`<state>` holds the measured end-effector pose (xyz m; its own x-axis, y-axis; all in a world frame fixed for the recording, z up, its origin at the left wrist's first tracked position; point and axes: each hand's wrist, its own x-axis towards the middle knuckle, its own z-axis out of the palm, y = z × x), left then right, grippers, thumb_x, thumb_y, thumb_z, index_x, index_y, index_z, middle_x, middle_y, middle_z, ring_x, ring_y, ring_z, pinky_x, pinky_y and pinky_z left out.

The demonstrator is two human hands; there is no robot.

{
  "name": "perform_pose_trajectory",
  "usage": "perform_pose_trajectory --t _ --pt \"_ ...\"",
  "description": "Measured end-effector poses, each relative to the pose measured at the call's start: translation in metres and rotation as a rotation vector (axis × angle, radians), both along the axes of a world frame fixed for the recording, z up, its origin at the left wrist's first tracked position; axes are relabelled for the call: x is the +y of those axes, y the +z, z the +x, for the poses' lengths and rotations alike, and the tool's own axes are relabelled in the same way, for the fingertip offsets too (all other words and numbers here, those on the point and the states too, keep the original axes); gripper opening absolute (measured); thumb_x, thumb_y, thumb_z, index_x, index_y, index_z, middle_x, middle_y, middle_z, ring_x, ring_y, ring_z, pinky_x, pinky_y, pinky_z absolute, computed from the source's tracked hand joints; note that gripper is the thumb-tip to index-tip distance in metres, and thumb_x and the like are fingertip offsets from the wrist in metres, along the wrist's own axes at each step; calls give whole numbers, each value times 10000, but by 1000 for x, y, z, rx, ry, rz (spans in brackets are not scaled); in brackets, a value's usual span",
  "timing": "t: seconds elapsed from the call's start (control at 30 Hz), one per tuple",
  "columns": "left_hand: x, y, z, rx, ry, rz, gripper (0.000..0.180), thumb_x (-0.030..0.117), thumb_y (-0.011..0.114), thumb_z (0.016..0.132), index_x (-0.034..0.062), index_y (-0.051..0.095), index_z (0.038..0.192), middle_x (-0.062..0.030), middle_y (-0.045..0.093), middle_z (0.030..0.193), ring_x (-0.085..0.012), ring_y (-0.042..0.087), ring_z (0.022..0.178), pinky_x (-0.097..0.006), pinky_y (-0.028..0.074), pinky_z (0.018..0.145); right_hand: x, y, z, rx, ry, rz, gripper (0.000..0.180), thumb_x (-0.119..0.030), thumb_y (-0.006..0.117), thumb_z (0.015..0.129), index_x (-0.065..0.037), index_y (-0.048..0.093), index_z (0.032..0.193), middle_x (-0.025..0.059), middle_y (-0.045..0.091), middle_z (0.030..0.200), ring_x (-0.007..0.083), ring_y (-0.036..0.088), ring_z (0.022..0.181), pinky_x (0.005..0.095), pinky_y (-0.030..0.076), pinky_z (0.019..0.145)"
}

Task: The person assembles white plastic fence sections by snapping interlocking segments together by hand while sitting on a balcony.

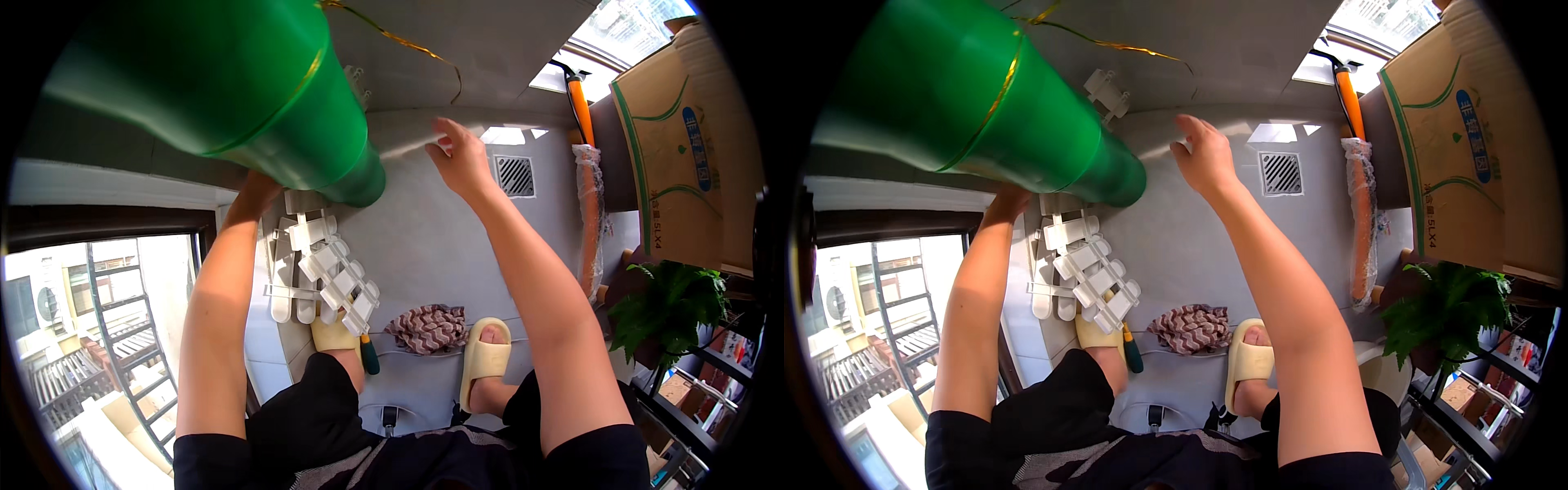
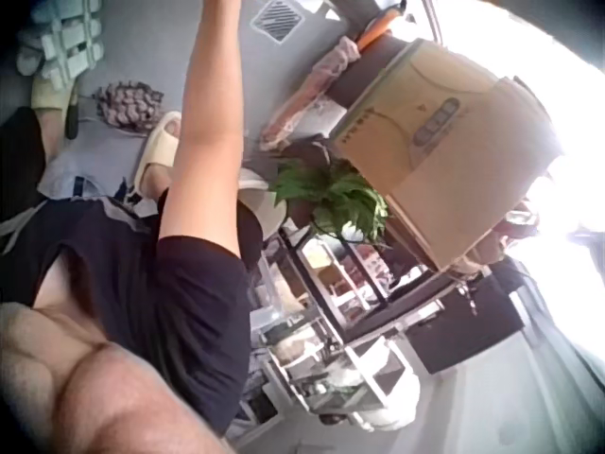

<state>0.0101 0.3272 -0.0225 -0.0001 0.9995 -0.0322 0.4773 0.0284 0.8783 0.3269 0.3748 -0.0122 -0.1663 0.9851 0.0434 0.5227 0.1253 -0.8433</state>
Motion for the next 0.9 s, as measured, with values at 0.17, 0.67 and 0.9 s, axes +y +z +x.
perform_pose_trajectory --t 0.17,0.67,0.9 --pt "-8 -15 -17 -557 177 -384 530 217 635 793 91 419 1260 -55 473 1218 -180 443 1108 -361 362 948 48 2 -36 -198 123 302 536 -24 598 736 -115 447 1241 103 521 1192 296 525 1023 355 456 848" --pt "-94 29 38 -316 44 -307 826 150 712 661 164 287 1369 -108 194 1426 -270 231 1298 -417 277 1015 88 -28 -89 -683 299 725 197 -164 540 750 -219 648 906 -25 572 998 177 469 1027 366 401 793" --pt "-148 49 57 613 -388 -220 689 171 773 532 223 537 1177 -163 94 1446 -354 71 1338 -476 217 1039 65 -24 -78 -728 257 380 143 -139 501 810 -136 562 940 46 599 897 258 583 877 366 484 670"
